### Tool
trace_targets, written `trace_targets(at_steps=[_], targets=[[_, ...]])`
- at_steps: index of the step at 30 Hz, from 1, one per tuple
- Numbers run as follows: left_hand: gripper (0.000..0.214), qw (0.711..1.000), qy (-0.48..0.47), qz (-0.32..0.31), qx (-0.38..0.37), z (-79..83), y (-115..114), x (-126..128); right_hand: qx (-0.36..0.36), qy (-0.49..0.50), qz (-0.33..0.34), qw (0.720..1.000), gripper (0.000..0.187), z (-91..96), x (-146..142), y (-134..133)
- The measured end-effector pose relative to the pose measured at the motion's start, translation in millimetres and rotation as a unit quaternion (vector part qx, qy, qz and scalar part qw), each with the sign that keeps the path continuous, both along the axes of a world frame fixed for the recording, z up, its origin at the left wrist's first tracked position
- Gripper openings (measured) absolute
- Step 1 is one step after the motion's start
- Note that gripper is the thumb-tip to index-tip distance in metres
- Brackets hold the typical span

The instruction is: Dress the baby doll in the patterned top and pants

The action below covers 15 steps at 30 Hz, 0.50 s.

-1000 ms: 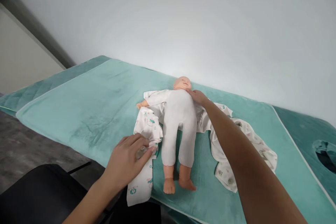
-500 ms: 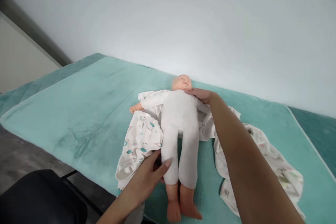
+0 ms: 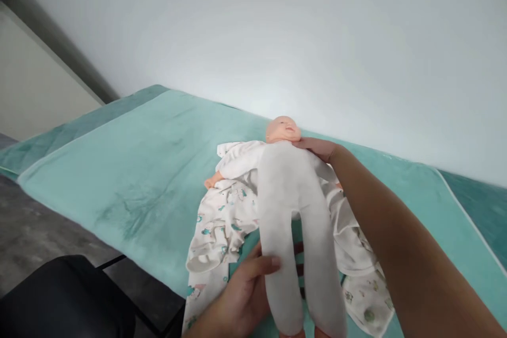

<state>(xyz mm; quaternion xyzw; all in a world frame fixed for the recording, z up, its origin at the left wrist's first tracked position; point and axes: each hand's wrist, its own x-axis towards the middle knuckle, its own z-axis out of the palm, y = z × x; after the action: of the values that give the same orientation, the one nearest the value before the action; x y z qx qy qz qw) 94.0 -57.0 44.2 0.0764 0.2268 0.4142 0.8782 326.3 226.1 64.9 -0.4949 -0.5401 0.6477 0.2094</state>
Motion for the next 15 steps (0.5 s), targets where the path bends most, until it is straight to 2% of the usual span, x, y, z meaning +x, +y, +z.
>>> trace_targets(at_steps=[3,5,7,9,11,13,15], targets=[[0.052,1.000,-0.008,-0.011,0.008,35.1,11,-32,0.005,-0.031,-0.029,0.999,0.036,36.8,-22,-6],[0.050,1.000,0.007,-0.008,0.018,53.8,26,-64,0.018,-0.037,-0.042,0.998,0.036,61.2,-55,-4],[0.049,0.999,0.030,-0.008,0.032,62.1,46,-104,0.044,-0.019,-0.032,0.998,0.034,81.2,-98,3],[0.051,0.997,0.058,-0.023,0.046,59.5,70,-149,0.068,0.009,-0.012,0.998,0.031,93.4,-146,16],[0.054,0.994,0.098,-0.018,0.048,49.2,98,-196,0.073,0.039,0.012,0.996,0.030,95.8,-192,36],[0.053,0.987,0.152,0.019,0.043,35.9,125,-239,0.072,0.068,0.037,0.994,0.030,88.4,-232,62],[0.053,0.978,0.195,0.056,0.047,22.8,150,-275,0.075,0.099,0.051,0.991,0.031,73.1,-265,92]])
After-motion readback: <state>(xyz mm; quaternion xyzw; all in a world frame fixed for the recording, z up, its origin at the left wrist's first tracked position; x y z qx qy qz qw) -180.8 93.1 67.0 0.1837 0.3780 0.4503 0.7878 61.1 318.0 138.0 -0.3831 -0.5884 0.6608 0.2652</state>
